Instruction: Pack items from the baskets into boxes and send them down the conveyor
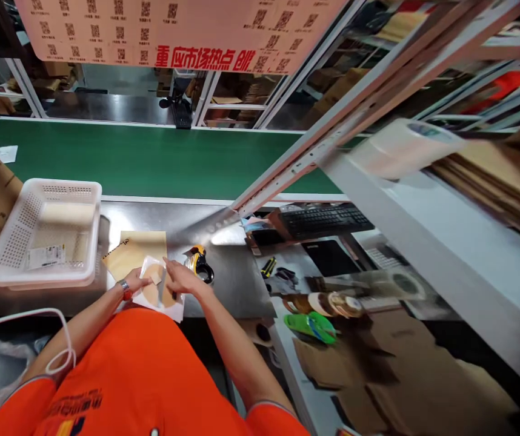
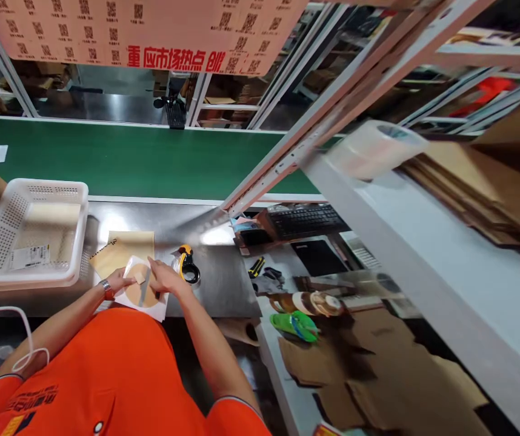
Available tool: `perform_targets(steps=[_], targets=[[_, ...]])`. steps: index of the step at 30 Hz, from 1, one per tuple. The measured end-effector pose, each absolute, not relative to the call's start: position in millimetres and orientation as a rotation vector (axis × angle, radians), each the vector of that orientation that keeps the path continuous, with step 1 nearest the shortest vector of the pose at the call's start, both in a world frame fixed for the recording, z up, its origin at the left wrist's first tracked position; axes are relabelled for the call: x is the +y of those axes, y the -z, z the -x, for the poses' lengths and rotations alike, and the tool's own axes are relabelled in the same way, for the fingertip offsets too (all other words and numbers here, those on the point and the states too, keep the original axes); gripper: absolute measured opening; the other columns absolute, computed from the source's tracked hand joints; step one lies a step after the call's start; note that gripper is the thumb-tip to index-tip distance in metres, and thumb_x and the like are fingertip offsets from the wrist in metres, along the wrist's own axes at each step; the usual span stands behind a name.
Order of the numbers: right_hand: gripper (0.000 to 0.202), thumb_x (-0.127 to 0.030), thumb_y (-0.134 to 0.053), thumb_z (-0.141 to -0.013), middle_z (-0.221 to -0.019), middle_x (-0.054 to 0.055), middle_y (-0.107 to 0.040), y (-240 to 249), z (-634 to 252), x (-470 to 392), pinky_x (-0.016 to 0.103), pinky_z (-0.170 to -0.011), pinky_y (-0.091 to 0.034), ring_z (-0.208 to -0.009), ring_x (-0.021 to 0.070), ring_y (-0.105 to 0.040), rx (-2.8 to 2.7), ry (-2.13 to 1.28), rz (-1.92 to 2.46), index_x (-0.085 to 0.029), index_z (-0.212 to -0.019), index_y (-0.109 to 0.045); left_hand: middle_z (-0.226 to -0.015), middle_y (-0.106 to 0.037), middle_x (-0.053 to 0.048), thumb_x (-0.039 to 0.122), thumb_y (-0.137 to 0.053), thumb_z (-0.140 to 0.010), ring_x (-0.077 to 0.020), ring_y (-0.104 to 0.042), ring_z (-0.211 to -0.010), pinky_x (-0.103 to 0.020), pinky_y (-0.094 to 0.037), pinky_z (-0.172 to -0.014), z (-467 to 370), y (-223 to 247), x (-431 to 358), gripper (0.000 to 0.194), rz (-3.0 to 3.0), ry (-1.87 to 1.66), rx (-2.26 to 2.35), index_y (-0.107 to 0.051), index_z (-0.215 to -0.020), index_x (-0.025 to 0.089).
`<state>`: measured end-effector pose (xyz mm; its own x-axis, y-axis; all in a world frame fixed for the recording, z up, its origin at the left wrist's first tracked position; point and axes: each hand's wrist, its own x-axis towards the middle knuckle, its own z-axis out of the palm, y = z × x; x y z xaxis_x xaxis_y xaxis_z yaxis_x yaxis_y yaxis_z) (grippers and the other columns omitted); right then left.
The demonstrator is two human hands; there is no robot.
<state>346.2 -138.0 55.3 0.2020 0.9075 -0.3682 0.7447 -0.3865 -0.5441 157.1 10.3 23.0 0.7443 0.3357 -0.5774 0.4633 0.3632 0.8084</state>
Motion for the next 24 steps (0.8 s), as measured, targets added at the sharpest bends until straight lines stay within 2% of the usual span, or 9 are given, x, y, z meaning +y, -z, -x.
perform_targets(steps=[2, 4, 7, 9, 11, 14, 19, 22, 24], targets=[[0.1, -0.021, -0.078, -0.082, -0.155, 0.028, -0.06, -55.8, -345.5, -137.9, 0.047, -0.12, -0.049, -0.14, 0.0388, -0.062, -1.57, -0.967, 2.217, -0.006, -0.172, -0.037, -0.091, -0.081, -0.008, 0.034, -0.097, -0.068, -0.0263, -0.076, -0.087, -0.033, -0.058, -0.079, -161.2, -25.4, 12.4, 0.05, -1.196, 0.09, 0.778, -0.076, -0.109, 0.014], [0.11, -0.035, -0.085, -0.082, -0.163, 0.028, -0.053, -56.2, -343.5, -138.7, 0.05, -0.126, -0.044, -0.15, 0.0411, -0.054, -1.564, -1.003, 2.191, -0.009, -0.175, -0.033, -0.093, -0.081, -0.009, 0.032, -0.096, -0.07, -0.0275, -0.077, -0.088, -0.034, -0.059, -0.078, -164.1, -27.8, 13.6, 0.048, -1.167, 0.096, 0.78, -0.076, -0.11, 0.014], [0.141, -0.057, -0.098, -0.067, -0.174, 0.028, -0.04, -53.9, -335.6, -139.6, 0.06, -0.134, -0.033, -0.162, 0.0488, -0.039, -1.571, -1.088, 2.146, -0.017, -0.18, -0.024, -0.087, -0.079, -0.008, 0.033, -0.097, -0.069, -0.0275, -0.077, -0.084, -0.035, -0.059, -0.076, -165.2, -29.0, 13.2, 0.049, -1.167, 0.11, 0.783, -0.076, -0.109, 0.014], [0.159, -0.061, -0.103, -0.056, -0.179, 0.029, -0.03, -51.0, -327.5, -139.7, 0.067, -0.136, -0.024, -0.168, 0.0521, -0.028, -1.593, -1.119, 2.131, -0.022, -0.182, -0.014, -0.084, -0.078, -0.006, 0.036, -0.098, -0.068, -0.0268, -0.077, -0.083, -0.035, -0.06, -0.077, -164.1, -28.3, 12.3, 0.052, -1.147, 0.138, 0.761, -0.076, -0.11, 0.014], [0.169, -0.061, -0.104, -0.052, -0.183, 0.03, -0.022, -48.7, -319.4, -139.2, 0.071, -0.137, -0.016, -0.171, 0.0525, -0.018, -1.618, -1.133, 2.134, -0.023, -0.183, -0.003, -0.083, -0.078, -0.005, 0.039, -0.098, -0.067, -0.0265, -0.077, -0.081, -0.036, -0.061, -0.077, -162.5, -27.2, 11.6, 0.056, -1.106, 0.183, 0.731, -0.076, -0.113, 0.015], [0.175, -0.061, -0.103, -0.053, -0.184, 0.033, -0.013, -48.8, -311.3, -136.3, 0.074, -0.137, -0.01, -0.173, 0.0522, -0.009, -1.636, -1.185, 2.159, -0.02, -0.182, 0.008, -0.08, -0.077, -0.004, 0.043, -0.096, -0.07, -0.026, -0.076, -0.078, -0.037, -0.061, -0.077, -162.3, -25.7, 12.3, 0.056, -1.074, 0.231, 0.73, -0.076, -0.115, 0.016], [0.177, -0.061, -0.104, -0.053, -0.184, 0.037, -0.006, -55.0, -308.8, -124.3, 0.076, -0.136, -0.007, -0.173, 0.0536, -0.002, -1.638, -1.264, 2.249, -0.017, -0.181, 0.012, -0.078, -0.076, -0.005, 0.043, -0.089, -0.077, -0.0252, -0.075, -0.076, -0.036, -0.06, -0.074, -172.2, -21.8, 16.2, 0.047, -1.118, 0.231, 0.764, -0.075, -0.112, 0.015], [0.174, -0.059, -0.103, -0.054, -0.184, 0.035, -0.009, -57.1, -309.1, -119.9, 0.078, -0.135, -0.009, -0.173, 0.0545, -0.005, -1.667, -1.254, 2.275, -0.02, -0.181, 0.008, -0.077, -0.075, -0.004, 0.041, -0.087, -0.079, -0.0236, -0.074, -0.075, -0.034, -0.06, -0.073, -178.1, -18.5, 17.5, 0.041, -1.164, 0.214, 0.77, -0.075, -0.109, 0.015], [0.169, -0.056, -0.102, -0.055, -0.182, 0.035, -0.016, -57.2, -309.7, -121.2, 0.078, -0.134, -0.012, -0.171, 0.056, -0.013, -1.69, -1.172, 2.27, -0.019, -0.182, 0.002, -0.078, -0.074, -0.003, 0.039, -0.087, -0.078, -0.0223, -0.074, -0.075, -0.032, -0.059, -0.074, -179.7, -17.1, 18.2, 0.039, -1.197, 0.199, 0.771, -0.075, -0.108, 0.016]])
